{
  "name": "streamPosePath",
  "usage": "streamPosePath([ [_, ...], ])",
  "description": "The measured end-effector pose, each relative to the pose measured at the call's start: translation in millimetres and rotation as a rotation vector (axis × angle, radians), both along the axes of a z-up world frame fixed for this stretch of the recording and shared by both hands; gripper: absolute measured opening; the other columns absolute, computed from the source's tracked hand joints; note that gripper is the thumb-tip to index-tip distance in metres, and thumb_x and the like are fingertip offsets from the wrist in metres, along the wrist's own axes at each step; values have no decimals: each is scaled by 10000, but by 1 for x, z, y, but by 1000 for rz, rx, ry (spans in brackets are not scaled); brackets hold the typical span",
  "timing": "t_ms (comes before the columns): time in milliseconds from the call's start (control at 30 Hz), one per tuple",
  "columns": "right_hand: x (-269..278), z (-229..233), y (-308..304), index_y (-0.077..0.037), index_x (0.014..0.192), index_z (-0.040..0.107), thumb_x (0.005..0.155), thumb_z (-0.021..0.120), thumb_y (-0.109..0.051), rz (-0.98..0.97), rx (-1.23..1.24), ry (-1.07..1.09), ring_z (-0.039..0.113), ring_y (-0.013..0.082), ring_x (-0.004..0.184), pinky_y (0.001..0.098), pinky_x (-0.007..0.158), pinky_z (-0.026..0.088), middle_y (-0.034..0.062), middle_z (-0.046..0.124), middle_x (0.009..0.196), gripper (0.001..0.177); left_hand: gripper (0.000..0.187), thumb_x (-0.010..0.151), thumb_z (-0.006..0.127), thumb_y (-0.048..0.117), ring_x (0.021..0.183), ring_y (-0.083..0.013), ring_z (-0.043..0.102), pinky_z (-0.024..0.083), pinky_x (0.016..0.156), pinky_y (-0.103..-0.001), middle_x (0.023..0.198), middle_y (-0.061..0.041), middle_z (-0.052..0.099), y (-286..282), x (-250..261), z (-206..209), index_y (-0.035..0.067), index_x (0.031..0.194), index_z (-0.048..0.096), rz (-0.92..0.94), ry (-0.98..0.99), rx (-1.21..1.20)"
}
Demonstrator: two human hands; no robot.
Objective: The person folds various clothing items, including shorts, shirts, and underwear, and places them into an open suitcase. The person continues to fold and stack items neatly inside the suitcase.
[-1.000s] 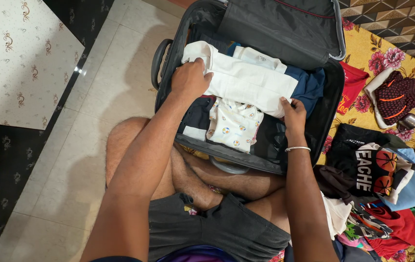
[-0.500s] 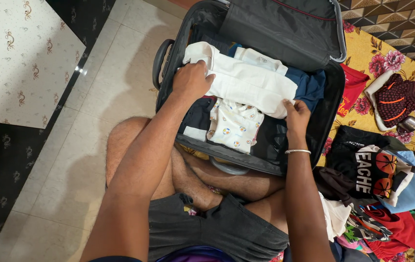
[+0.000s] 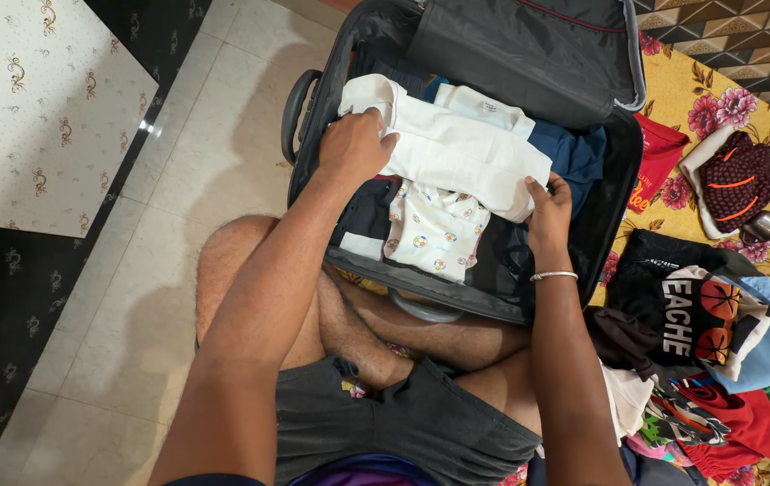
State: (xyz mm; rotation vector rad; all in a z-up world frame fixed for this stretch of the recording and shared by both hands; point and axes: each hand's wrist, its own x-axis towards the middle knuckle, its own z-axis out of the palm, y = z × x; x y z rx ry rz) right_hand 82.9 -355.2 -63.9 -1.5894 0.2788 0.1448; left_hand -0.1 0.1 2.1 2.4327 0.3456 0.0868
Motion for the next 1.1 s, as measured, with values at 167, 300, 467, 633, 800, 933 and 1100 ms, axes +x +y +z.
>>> streamPosePath([
  [167,11,-24,-10,8,1173,606,959,752,-63,48,-34,-144,685,125,900,249,821,564,93,732,1063,269,281,907,734,237,928,-345,735,577,812,-440,1033,-188,743,4,4,-7,12,1073,707,66,-197,42],
  [300,16,-20,-23,2,1081,661,985,737,-53,-29,-18,-307,665,109,880,244,832,550,66,729,1014,134,203,924,717,176,906,-309,727,572,781,-429,1036,-135,717,9,3,2,35,1066,683,129,-393,-110],
  [467,20,1,-53,-2,1103,643,1002,694,-77,-128,13,-349,689,113,895,254,835,573,72,738,1052,136,172,943,718,145,946,-281,715,567,810,-415,1052,-109,694,9,1,4,52,1075,659,136,-451,-150],
  [633,21,-5,-64,15,1141,634,1031,708,-72,-85,-93,-393,663,109,923,249,867,553,74,719,1075,158,298,919,748,156,1056,-341,683,546,898,-435,1226,-147,636,10,2,-9,45,1178,652,88,-346,-20],
  [800,19,-2,-61,8,1129,624,1011,718,-75,-117,-136,-402,668,105,925,249,855,560,59,717,1065,171,444,889,753,154,1180,-399,611,502,978,-458,1375,-179,558,9,2,-15,28,1290,609,28,-239,15],
  [933,16,-2,-60,33,1120,640,1026,734,-85,-100,-378,-518,653,120,922,267,851,543,78,716,1050,178,443,902,752,161,1215,-401,604,497,997,-455,1413,-195,541,7,3,-10,25,1298,608,24,-301,13],
  [1100,8,12,-45,39,1084,660,998,760,-145,-112,-741,-531,695,202,871,319,797,543,149,742,997,227,428,917,758,187,1196,-396,625,515,987,-452,1418,-198,544,6,2,-4,19,1285,617,28,-335,-25],
])
